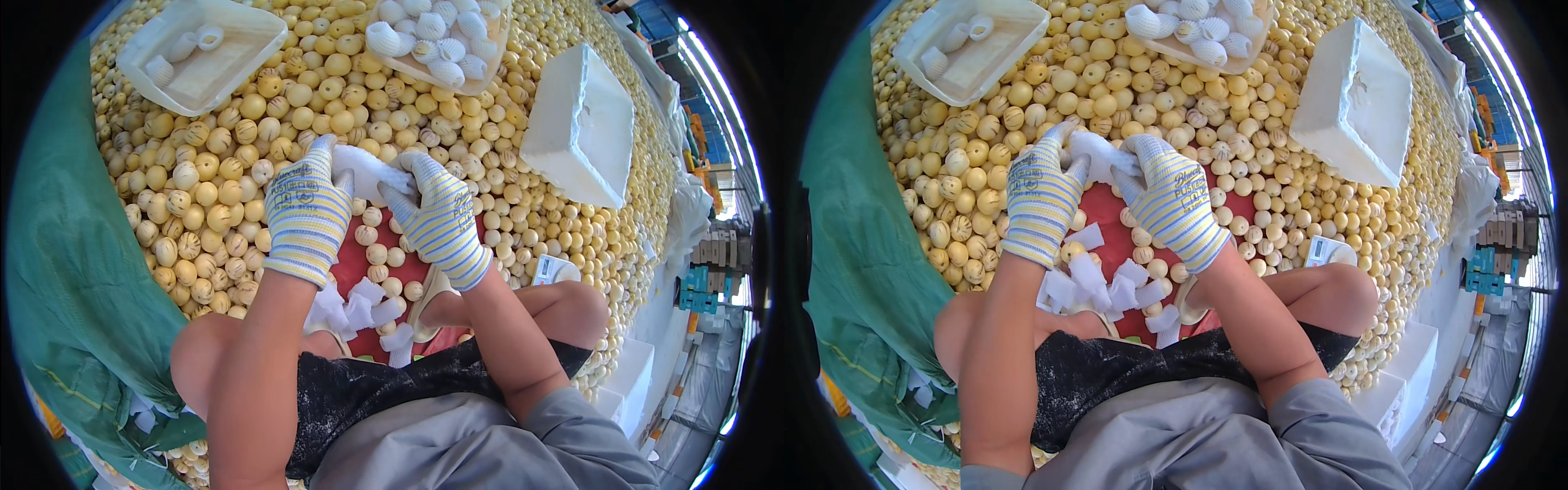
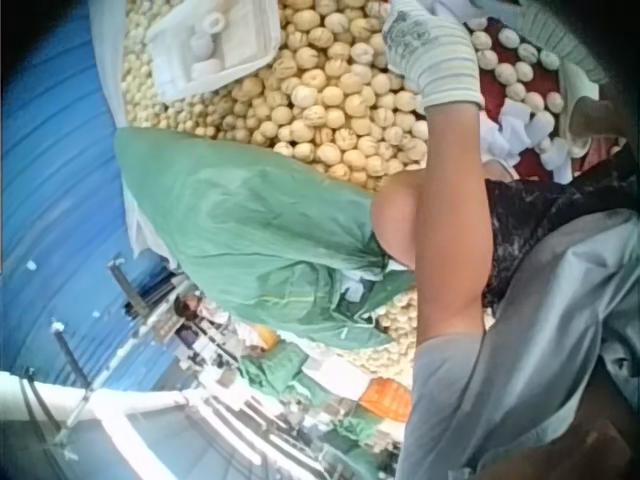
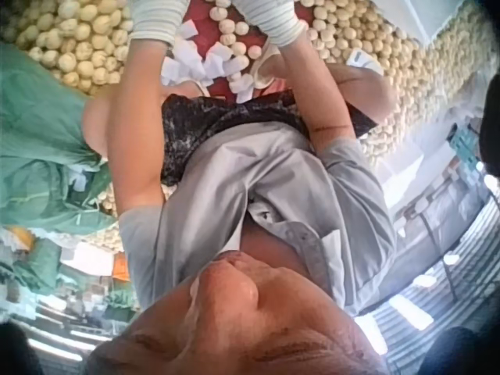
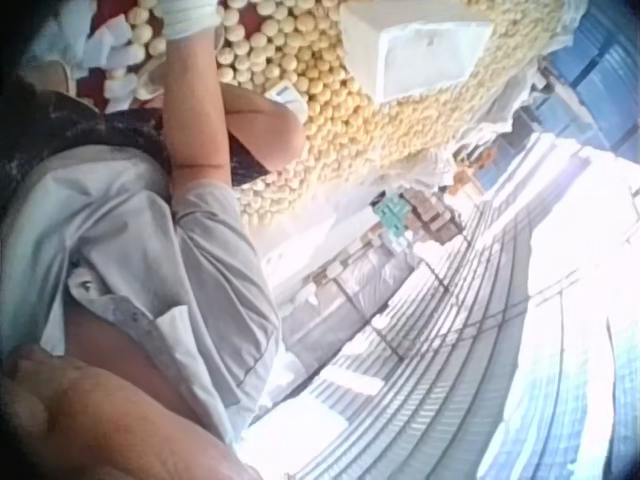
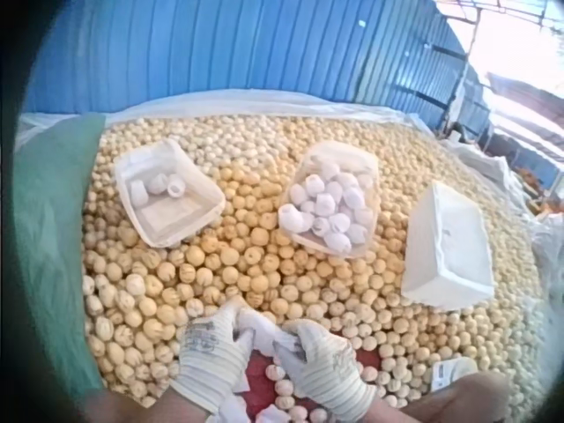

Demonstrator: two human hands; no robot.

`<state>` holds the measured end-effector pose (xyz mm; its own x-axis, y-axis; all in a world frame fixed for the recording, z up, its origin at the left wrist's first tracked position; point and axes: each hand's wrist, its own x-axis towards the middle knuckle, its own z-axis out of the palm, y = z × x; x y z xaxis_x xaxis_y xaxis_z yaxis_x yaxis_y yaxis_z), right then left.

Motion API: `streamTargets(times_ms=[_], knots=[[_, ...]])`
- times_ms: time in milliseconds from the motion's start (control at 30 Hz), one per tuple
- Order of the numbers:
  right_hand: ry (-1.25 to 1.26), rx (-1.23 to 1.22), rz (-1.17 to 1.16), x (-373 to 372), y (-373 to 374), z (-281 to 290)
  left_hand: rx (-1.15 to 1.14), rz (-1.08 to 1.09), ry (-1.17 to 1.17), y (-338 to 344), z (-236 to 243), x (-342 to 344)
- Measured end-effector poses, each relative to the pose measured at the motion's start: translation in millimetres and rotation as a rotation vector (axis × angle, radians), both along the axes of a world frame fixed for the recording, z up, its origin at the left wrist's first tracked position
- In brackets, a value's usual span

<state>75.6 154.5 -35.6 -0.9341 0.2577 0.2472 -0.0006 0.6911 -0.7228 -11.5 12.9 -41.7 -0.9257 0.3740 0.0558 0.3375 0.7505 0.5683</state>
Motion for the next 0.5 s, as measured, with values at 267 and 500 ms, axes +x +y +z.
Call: streamTargets(times_ms=[267,500], knots=[[-0.146,-0.318,-0.156,9,22,-5,0.232,-0.222,0.308,13,3,7],[-0.025,-0.668,-0.054,14,24,9,0.938,-0.302,-0.674,6,28,2]])
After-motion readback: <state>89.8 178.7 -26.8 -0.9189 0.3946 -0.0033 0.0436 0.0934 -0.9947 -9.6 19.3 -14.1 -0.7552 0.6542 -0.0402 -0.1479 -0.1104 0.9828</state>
